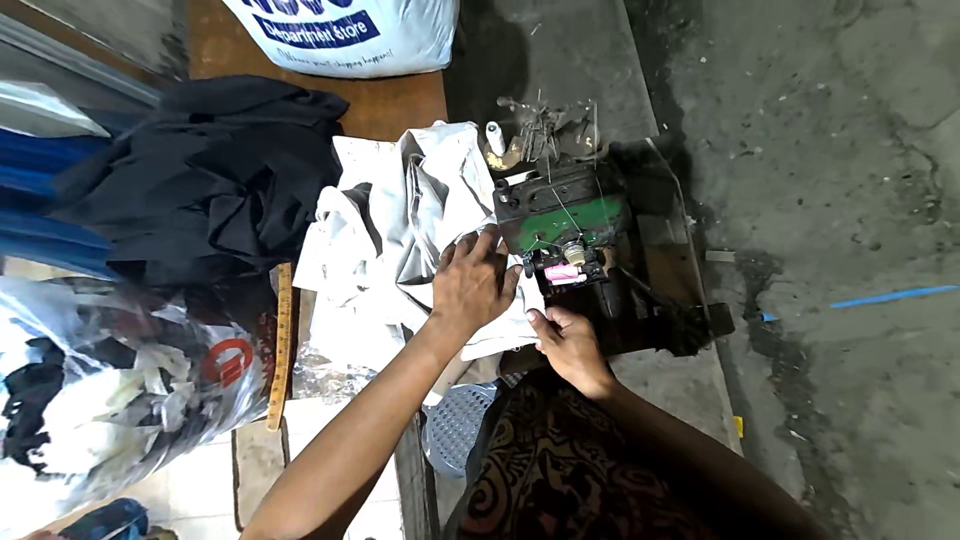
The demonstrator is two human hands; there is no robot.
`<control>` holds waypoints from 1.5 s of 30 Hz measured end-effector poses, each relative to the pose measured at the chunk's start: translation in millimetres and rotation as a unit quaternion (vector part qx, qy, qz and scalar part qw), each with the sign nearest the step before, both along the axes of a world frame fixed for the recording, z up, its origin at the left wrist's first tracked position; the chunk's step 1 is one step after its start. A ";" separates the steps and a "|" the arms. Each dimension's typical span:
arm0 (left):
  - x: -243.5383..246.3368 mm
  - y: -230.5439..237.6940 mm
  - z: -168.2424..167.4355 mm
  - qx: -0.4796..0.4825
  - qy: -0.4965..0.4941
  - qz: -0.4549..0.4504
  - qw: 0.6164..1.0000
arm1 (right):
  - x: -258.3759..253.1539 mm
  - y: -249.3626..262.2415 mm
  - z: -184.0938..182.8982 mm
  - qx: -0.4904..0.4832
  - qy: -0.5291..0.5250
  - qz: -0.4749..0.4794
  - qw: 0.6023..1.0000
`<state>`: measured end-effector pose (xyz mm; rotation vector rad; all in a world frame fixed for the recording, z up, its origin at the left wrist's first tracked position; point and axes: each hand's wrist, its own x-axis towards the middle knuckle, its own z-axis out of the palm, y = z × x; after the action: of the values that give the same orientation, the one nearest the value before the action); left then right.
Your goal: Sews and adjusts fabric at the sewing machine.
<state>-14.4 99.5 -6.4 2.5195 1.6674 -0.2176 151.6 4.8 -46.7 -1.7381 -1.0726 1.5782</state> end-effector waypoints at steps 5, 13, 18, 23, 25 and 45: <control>-0.7 5.3 2.7 0.006 -0.011 -0.002 1.000 | 2.0 7.9 11.2 -0.049 0.068 -0.027 0.996; -9.8 20.7 -1.4 0.013 -0.047 -0.015 0.999 | 0.5 14.6 17.4 -0.100 0.123 -0.054 0.986; -16.2 30.7 -8.8 0.046 -0.078 -0.034 0.995 | -0.1 11.6 15.3 -0.093 0.137 -0.052 0.985; -19.8 42.6 -11.2 0.075 -0.086 -0.058 0.992 | -1.0 13.8 17.1 -0.097 0.135 -0.042 0.985; -20.9 47.2 -12.0 0.079 -0.091 -0.068 0.990 | -2.0 12.8 17.7 -0.100 0.134 -0.047 0.985; -34.7 79.0 -23.9 0.079 -0.151 -0.072 0.983 | -12.9 24.3 13.7 -0.125 0.124 -0.106 0.979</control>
<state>-49.1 178.4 -30.2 2.6238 1.4392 0.2838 138.7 29.1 -33.0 -1.6908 -0.5697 1.7914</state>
